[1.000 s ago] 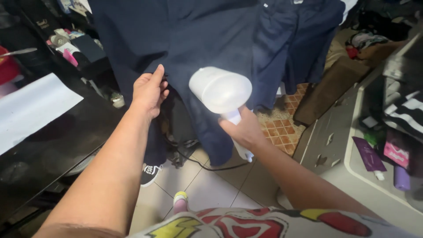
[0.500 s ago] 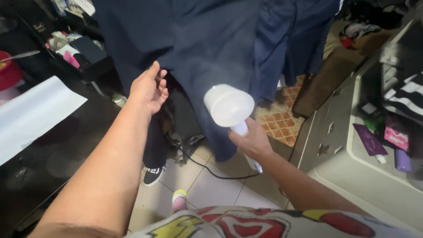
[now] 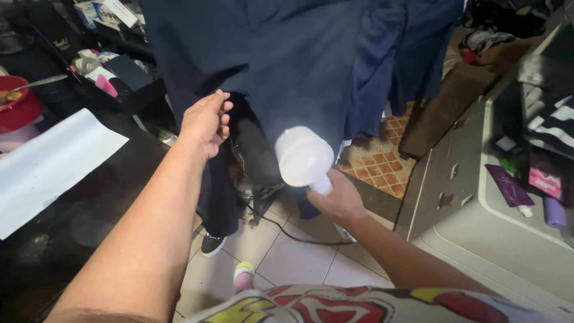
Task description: Steaming a pair of blue trousers and a white shirt using a handheld garment steamer.
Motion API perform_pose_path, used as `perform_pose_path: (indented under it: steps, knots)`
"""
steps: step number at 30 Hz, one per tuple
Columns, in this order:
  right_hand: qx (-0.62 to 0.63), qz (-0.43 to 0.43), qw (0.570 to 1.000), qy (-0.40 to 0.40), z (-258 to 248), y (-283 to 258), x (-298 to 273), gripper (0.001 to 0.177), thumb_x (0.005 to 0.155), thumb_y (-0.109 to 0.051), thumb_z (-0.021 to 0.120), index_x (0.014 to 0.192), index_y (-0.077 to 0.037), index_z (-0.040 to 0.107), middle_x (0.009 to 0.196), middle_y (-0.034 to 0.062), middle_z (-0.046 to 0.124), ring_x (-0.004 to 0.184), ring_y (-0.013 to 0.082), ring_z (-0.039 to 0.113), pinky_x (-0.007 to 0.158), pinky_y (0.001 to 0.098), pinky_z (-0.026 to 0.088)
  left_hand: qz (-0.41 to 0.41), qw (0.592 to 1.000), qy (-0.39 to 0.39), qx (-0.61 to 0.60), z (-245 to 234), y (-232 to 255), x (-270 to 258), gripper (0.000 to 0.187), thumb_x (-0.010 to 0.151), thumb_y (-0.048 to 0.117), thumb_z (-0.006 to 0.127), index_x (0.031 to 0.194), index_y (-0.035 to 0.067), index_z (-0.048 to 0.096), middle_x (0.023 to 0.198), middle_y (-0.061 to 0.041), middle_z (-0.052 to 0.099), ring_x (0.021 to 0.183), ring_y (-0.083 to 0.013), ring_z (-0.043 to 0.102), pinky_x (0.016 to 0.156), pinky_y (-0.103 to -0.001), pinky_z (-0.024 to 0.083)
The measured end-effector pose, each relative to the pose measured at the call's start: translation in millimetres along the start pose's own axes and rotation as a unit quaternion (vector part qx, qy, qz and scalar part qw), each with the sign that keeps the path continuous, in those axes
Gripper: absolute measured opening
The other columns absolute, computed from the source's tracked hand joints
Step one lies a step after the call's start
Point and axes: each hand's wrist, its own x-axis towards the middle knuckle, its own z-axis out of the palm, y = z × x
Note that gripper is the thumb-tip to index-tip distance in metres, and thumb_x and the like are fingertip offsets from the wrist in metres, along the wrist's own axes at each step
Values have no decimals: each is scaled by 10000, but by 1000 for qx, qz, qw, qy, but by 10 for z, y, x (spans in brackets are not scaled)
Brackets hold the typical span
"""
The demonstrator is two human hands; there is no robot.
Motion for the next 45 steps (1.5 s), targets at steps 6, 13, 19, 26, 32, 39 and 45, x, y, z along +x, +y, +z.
perform_pose_path:
  steps: [6,13,19,26,32,39,45]
  knots:
    - [8,18,999,34,-57,-394,245,478,770,-332,731,1173,-79,685,1107,160,741,1053,305,717,912,400,541,23,999,9,29,-25,-1,41,150,998,311,652,1001,176,716,785,87,629,586,-22,508,492,-206,437]
    - [49,-71,994,62,-42,-616,363,476,776,-322,732,1178,-73,677,1116,170,733,1063,313,698,911,408,527,58,996,37,56,-157,-58,168,157,973,191,642,1095,172,740,827,71,661,612,-18,545,514,-194,471]
    - [9,-27,998,49,-72,-245,215,459,755,-291,727,1152,-64,686,1075,178,740,1008,314,715,888,407,543,42,998,28,47,-198,-188,124,178,967,158,645,1123,152,730,850,53,664,625,-35,569,528,-203,498]
    - [79,-3,992,97,-382,-180,570,464,775,-313,712,1145,-36,671,1037,145,757,963,279,735,875,389,557,37,999,-8,35,1,-382,142,175,929,250,718,1009,103,667,839,15,685,633,-66,630,550,-230,548]
    - [13,-15,997,71,-365,534,265,523,768,-316,747,1198,-29,668,1087,179,708,993,306,692,873,417,528,-175,964,-101,174,387,-332,-46,475,859,515,746,937,53,666,774,-37,654,582,-109,630,544,-259,565]
    - [64,-21,994,83,-808,499,821,463,783,-321,742,1128,-16,694,994,141,754,911,253,731,828,388,561,-35,975,111,191,795,-414,28,608,863,454,775,1275,96,506,997,-95,647,818,-190,633,679,-348,563]
    - [124,-30,991,48,-950,659,963,382,842,-282,717,1089,9,721,917,139,768,815,221,733,768,360,571,168,955,215,119,726,-427,342,801,897,262,765,1439,16,229,1039,-56,701,938,-165,683,830,-325,558]
